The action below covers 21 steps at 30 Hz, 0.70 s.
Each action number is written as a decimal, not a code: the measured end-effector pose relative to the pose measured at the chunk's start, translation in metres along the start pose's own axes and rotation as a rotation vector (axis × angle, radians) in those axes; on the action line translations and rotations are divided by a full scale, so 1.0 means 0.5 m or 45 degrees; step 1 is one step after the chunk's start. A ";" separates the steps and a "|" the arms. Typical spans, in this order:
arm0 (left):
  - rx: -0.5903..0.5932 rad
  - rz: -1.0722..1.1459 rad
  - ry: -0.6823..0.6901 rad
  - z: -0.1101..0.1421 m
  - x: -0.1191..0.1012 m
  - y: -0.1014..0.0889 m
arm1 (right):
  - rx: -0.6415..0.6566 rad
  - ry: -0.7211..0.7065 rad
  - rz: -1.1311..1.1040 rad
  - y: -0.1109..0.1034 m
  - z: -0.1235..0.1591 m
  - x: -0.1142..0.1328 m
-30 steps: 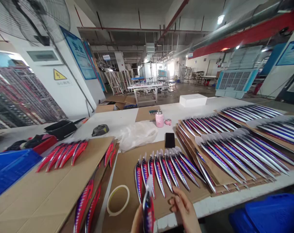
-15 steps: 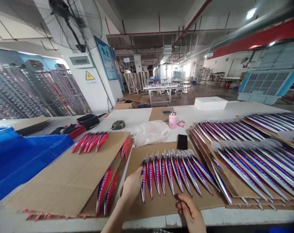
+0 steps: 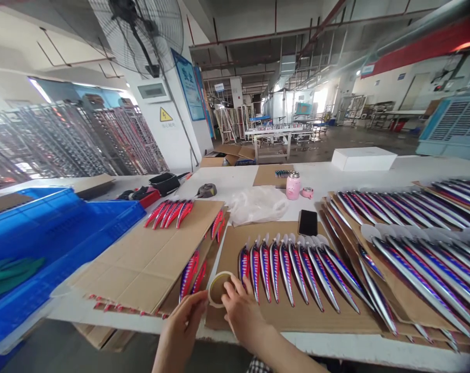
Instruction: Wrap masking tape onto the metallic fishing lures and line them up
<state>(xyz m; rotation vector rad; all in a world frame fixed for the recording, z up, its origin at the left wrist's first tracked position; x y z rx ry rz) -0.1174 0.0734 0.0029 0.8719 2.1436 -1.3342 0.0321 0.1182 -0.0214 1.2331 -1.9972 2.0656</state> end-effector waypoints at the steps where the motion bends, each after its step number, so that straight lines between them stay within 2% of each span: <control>1: -0.044 -0.003 0.019 0.002 -0.009 -0.014 | 0.016 -0.017 -0.012 0.012 -0.022 0.007; 4: -0.134 -0.027 0.093 0.002 -0.031 -0.043 | 0.046 -0.039 -0.108 0.034 -0.057 0.012; 7: -0.164 -0.020 0.143 0.001 -0.041 -0.041 | 0.029 0.056 -0.279 0.031 -0.046 0.005; 11: -0.248 0.037 0.172 -0.002 -0.056 0.000 | -0.022 0.259 -0.549 0.014 0.014 -0.015; 12: -0.248 0.053 0.187 -0.005 -0.064 0.015 | -0.022 0.291 -0.689 0.011 0.029 -0.022; 17: -0.199 0.218 0.241 -0.030 -0.097 0.077 | -0.094 0.361 -1.796 0.006 0.081 -0.062; 19: -0.126 0.354 0.282 -0.039 -0.104 0.096 | -0.148 0.370 -1.904 0.004 0.089 -0.073; 21: -0.054 0.477 0.304 -0.046 -0.108 0.110 | -0.202 0.383 -1.833 -0.003 0.097 -0.081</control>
Point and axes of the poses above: each hand's wrist, its own z-axis away from the middle knuckle, its own y-axis out of the palm, x = y × z, the point moved 6 cm from there along -z, towards the middle knuckle, and after that the axes turned 10 degrees about y, right-handed, at the moved point
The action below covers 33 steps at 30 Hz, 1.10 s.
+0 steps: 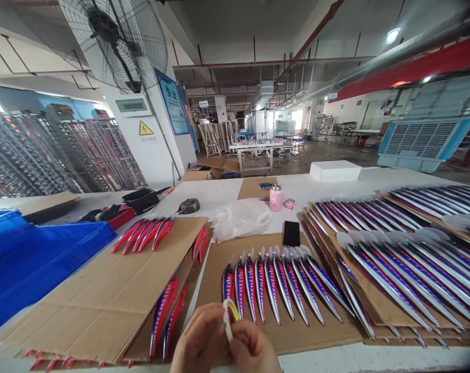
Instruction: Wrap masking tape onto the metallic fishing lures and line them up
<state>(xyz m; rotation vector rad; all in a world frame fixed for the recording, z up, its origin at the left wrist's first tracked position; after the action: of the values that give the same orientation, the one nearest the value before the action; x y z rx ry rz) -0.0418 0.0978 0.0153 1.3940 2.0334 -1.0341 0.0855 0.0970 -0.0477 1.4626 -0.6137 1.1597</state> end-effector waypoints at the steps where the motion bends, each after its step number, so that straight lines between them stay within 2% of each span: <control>1: 0.020 0.050 -0.007 -0.003 0.000 0.006 | -0.038 -0.022 0.085 -0.006 0.004 0.005; 6: 0.065 0.124 -0.124 -0.014 -0.028 0.029 | -0.291 -0.249 0.806 -0.036 0.041 0.063; 8: 0.054 0.076 -0.132 -0.015 -0.051 0.038 | -0.337 -0.321 0.983 -0.047 0.053 0.090; 11: 0.074 0.048 -0.037 -0.011 -0.084 0.055 | -0.344 -0.343 1.044 -0.062 0.060 0.124; 14: 0.110 0.026 0.041 -0.001 -0.096 0.064 | -0.358 -0.340 1.072 -0.071 0.061 0.148; 18: 0.128 -0.125 0.133 -0.001 -0.093 0.053 | -0.423 -0.379 1.185 -0.069 0.063 0.164; 23: 0.127 -0.368 0.241 -0.017 -0.099 0.037 | -0.467 -0.519 1.519 -0.048 0.060 0.179; 29: 0.451 -0.574 0.367 -0.028 -0.108 0.078 | -0.491 -0.500 1.783 -0.043 0.053 0.174; 33: 0.493 -0.638 0.403 -0.030 -0.100 0.094 | -0.506 -0.447 1.764 -0.049 0.053 0.162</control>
<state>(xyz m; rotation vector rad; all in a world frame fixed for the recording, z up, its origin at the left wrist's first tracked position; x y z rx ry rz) 0.0210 0.0902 0.0457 1.3183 2.6045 -1.5674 0.1464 0.0960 0.0168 0.7690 -2.1593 1.6087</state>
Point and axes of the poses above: each hand's wrist, its own z-axis away from the middle knuckle, its own y-axis out of the palm, x = y × z, the point moved 6 cm from there along -z, towards the middle knuckle, and after that the axes turned 10 degrees about y, right-handed, at the moved point
